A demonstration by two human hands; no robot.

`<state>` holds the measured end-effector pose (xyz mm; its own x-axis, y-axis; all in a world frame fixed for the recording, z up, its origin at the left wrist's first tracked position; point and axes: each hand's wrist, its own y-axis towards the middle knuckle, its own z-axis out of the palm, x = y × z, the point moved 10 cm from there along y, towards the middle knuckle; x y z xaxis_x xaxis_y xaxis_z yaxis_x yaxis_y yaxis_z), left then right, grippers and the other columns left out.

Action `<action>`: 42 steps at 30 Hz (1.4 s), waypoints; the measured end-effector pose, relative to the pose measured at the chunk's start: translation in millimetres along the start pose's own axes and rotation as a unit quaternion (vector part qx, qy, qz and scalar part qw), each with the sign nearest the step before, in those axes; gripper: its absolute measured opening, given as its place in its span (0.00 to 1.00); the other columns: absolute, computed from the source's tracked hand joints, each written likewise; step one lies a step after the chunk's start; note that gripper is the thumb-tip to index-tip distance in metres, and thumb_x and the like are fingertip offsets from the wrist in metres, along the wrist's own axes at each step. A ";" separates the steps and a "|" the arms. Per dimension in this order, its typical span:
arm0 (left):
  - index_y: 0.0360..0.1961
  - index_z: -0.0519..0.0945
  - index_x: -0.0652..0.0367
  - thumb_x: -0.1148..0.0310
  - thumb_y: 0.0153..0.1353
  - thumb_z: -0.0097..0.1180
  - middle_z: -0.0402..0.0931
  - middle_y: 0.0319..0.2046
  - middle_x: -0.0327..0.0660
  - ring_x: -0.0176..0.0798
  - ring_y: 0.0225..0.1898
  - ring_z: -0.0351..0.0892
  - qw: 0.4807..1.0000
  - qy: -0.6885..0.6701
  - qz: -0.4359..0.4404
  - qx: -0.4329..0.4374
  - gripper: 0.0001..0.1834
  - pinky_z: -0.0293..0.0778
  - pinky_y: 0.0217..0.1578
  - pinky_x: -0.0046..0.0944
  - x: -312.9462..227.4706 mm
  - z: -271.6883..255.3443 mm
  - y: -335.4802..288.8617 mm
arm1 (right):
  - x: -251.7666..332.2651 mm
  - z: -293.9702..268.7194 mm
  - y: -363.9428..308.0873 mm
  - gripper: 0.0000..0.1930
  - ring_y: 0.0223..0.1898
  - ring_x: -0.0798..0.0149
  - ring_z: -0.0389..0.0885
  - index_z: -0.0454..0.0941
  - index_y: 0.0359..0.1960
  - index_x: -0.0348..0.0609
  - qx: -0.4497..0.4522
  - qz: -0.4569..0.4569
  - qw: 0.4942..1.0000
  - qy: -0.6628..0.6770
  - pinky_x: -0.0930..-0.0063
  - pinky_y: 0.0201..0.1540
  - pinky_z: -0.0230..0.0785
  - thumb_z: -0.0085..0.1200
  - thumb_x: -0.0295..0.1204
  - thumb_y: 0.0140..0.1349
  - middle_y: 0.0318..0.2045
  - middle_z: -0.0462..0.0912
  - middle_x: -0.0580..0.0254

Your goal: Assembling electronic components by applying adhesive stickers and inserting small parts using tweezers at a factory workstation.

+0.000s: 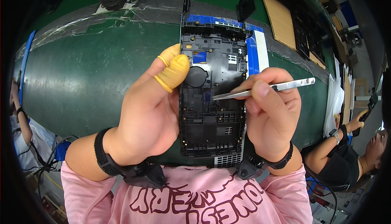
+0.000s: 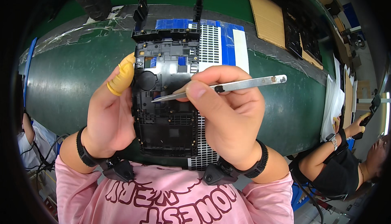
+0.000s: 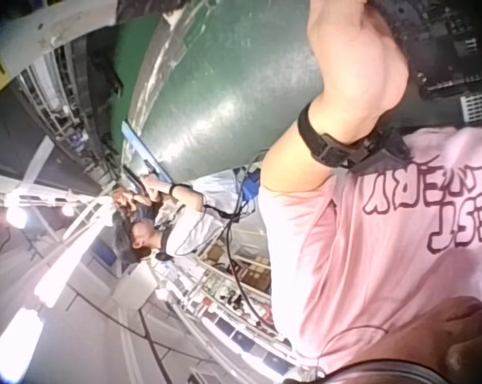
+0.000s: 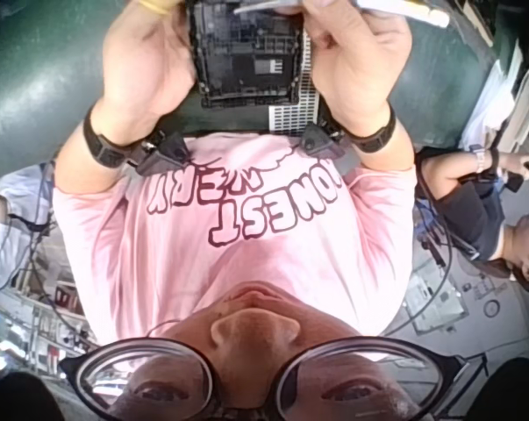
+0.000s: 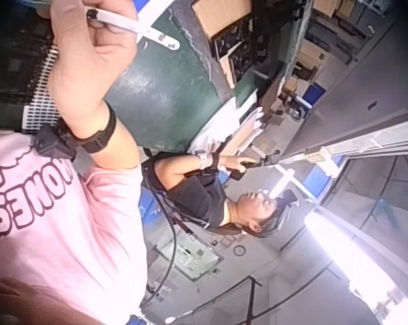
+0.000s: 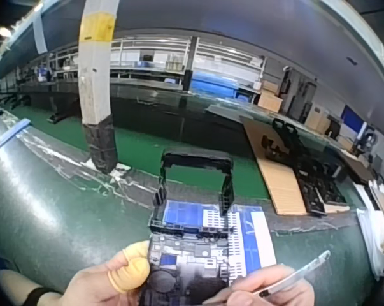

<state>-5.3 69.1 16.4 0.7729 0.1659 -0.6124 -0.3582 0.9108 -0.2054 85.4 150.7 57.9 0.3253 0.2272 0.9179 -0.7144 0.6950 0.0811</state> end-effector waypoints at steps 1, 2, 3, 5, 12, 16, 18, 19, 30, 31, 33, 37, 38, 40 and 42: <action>0.52 0.61 0.62 0.60 0.62 0.36 0.67 0.46 0.46 0.41 0.46 0.70 1.000 -0.017 -0.015 -0.008 0.21 0.68 0.47 0.40 2.9 -3.0 0.2 | -1.1 0.3 -0.9 0.07 0.26 0.72 0.75 0.69 0.33 0.33 0.005 0.014 0.999 0.035 0.85 0.28 0.66 0.50 0.18 0.52 0.27 0.76 0.57; 0.52 0.61 0.62 0.60 0.62 0.36 0.67 0.46 0.46 0.41 0.46 0.70 1.000 -0.015 -0.013 -0.009 0.21 0.68 0.47 0.40 2.1 -2.7 0.3 | -2.3 1.2 -1.3 0.06 0.24 0.73 0.73 0.69 0.33 0.33 0.011 0.028 0.997 0.072 0.86 0.25 0.64 0.49 0.20 0.53 0.26 0.76 0.57; 0.52 0.61 0.62 0.61 0.62 0.36 0.68 0.46 0.47 0.42 0.45 0.71 0.998 -0.052 -0.038 -0.013 0.21 0.68 0.47 0.41 6.9 -2.6 -0.1 | -1.0 0.3 -1.7 0.06 0.24 0.73 0.73 0.69 0.33 0.33 0.013 0.027 0.997 0.073 0.86 0.25 0.64 0.49 0.20 0.53 0.26 0.76 0.57; 0.51 0.62 0.62 0.62 0.62 0.36 0.68 0.46 0.47 0.43 0.45 0.71 0.994 -0.087 -0.064 -0.017 0.20 0.69 0.46 0.42 11.4 -2.2 0.0 | 3.0 -2.4 -3.3 0.07 0.16 0.76 0.59 0.69 0.32 0.38 0.012 0.018 1.000 0.016 0.84 0.20 0.55 0.47 0.27 0.53 0.20 0.74 0.55; 0.50 0.62 0.65 0.77 0.49 0.46 0.70 0.42 0.47 0.38 0.40 0.73 0.993 -0.051 -0.082 0.064 0.23 0.72 0.42 0.36 13.3 11.3 7.0 | 16.8 0.5 -5.6 0.07 0.18 0.75 0.60 0.68 0.34 0.37 0.008 0.014 0.999 0.052 0.85 0.20 0.55 0.45 0.27 0.55 0.20 0.71 0.57; 0.48 0.64 0.63 0.83 0.44 0.46 0.71 0.38 0.42 0.33 0.35 0.73 0.994 -0.009 -0.094 0.058 0.24 0.72 0.39 0.32 20.5 5.4 14.1 | 53.3 -17.0 -2.6 0.09 0.23 0.76 0.61 0.66 0.38 0.35 0.042 -0.052 0.995 0.072 0.86 0.22 0.57 0.41 0.27 0.59 0.27 0.70 0.56; 0.45 0.66 0.64 0.83 0.43 0.45 0.71 0.37 0.41 0.31 0.34 0.73 0.992 -0.009 -0.098 0.077 0.23 0.71 0.38 0.31 21.9 6.8 17.6 | 73.9 -41.7 -8.3 0.10 0.24 0.76 0.60 0.65 0.40 0.32 0.003 -0.096 0.990 0.103 0.88 0.23 0.56 0.38 0.25 0.60 0.28 0.70 0.55; 0.45 0.66 0.64 0.83 0.43 0.45 0.71 0.37 0.41 0.31 0.34 0.73 0.991 -0.001 -0.102 0.083 0.23 0.71 0.38 0.31 23.0 6.8 21.6 | 86.7 -51.1 -11.4 0.10 0.24 0.76 0.60 0.65 0.40 0.31 0.012 -0.135 0.988 0.079 0.88 0.23 0.56 0.39 0.25 0.59 0.30 0.71 0.52; 0.45 0.66 0.67 0.57 0.47 0.54 0.68 0.41 0.53 0.54 0.44 0.68 0.447 0.816 0.252 -0.266 0.29 0.65 0.46 0.46 -163.4 5.1 245.7 | 59.0 -171.2 -16.6 0.06 0.18 0.76 0.68 0.72 0.31 0.35 -0.236 -0.178 0.955 -0.002 0.88 0.20 0.59 0.52 0.22 0.52 0.21 0.76 0.59; 0.45 0.66 0.67 0.57 0.47 0.54 0.68 0.41 0.53 0.54 0.44 0.68 0.448 0.818 0.256 -0.257 0.29 0.65 0.46 0.46 -155.1 16.8 260.3 | 65.8 -170.0 -16.2 0.06 0.18 0.77 0.68 0.72 0.31 0.35 -0.233 -0.199 0.952 -0.017 0.88 0.20 0.59 0.52 0.22 0.51 0.21 0.76 0.59; 0.42 0.71 0.62 0.57 0.46 0.55 0.67 0.41 0.53 0.56 0.45 0.67 0.343 0.869 0.334 -0.122 0.24 0.66 0.45 0.50 -96.2 94.6 277.1 | 73.5 -175.6 -16.0 0.06 0.18 0.77 0.68 0.72 0.31 0.35 -0.243 -0.217 0.945 -0.036 0.88 0.19 0.59 0.52 0.22 0.51 0.22 0.76 0.58; 0.38 0.78 0.54 0.56 0.49 0.51 0.66 0.44 0.48 0.50 0.49 0.62 0.377 0.903 0.207 -0.013 0.18 0.63 0.46 0.47 46.1 178.2 300.6 | 78.7 -178.9 -16.0 0.07 0.18 0.77 0.68 0.71 0.32 0.34 -0.232 -0.193 0.953 -0.001 0.87 0.20 0.59 0.52 0.22 0.51 0.23 0.76 0.56; 0.40 0.78 0.54 0.51 0.49 0.50 0.65 0.47 0.46 0.47 0.50 0.61 0.418 0.895 0.154 -0.027 0.22 0.60 0.48 0.44 70.1 186.6 300.6 | 75.3 -180.8 -14.5 0.07 0.18 0.76 0.68 0.71 0.32 0.34 -0.225 -0.181 0.957 0.016 0.87 0.20 0.59 0.51 0.22 0.51 0.23 0.76 0.56; 0.39 0.77 0.58 0.46 0.52 0.42 0.70 0.45 0.51 0.51 0.50 0.64 0.404 0.898 0.158 0.073 0.27 0.60 0.49 0.47 112.6 203.7 309.3 | 69.7 -177.7 -14.4 0.06 0.18 0.76 0.67 0.70 0.32 0.33 -0.220 -0.153 0.963 0.038 0.87 0.20 0.58 0.50 0.21 0.52 0.23 0.76 0.56; 0.37 0.78 0.60 0.51 0.52 0.43 0.74 0.40 0.47 0.49 0.46 0.68 0.363 0.912 0.144 0.123 0.24 0.61 0.47 0.43 138.7 203.2 320.4 | 65.0 -176.6 -13.2 0.06 0.18 0.76 0.67 0.70 0.32 0.33 -0.207 -0.142 0.967 0.041 0.87 0.20 0.58 0.50 0.21 0.52 0.23 0.76 0.57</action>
<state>93.5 460.8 20.8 -0.9920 -0.0551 -0.1134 -0.0560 0.9984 0.0047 225.4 276.7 47.9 0.5316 0.0279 0.8465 -0.2853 0.9469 0.1480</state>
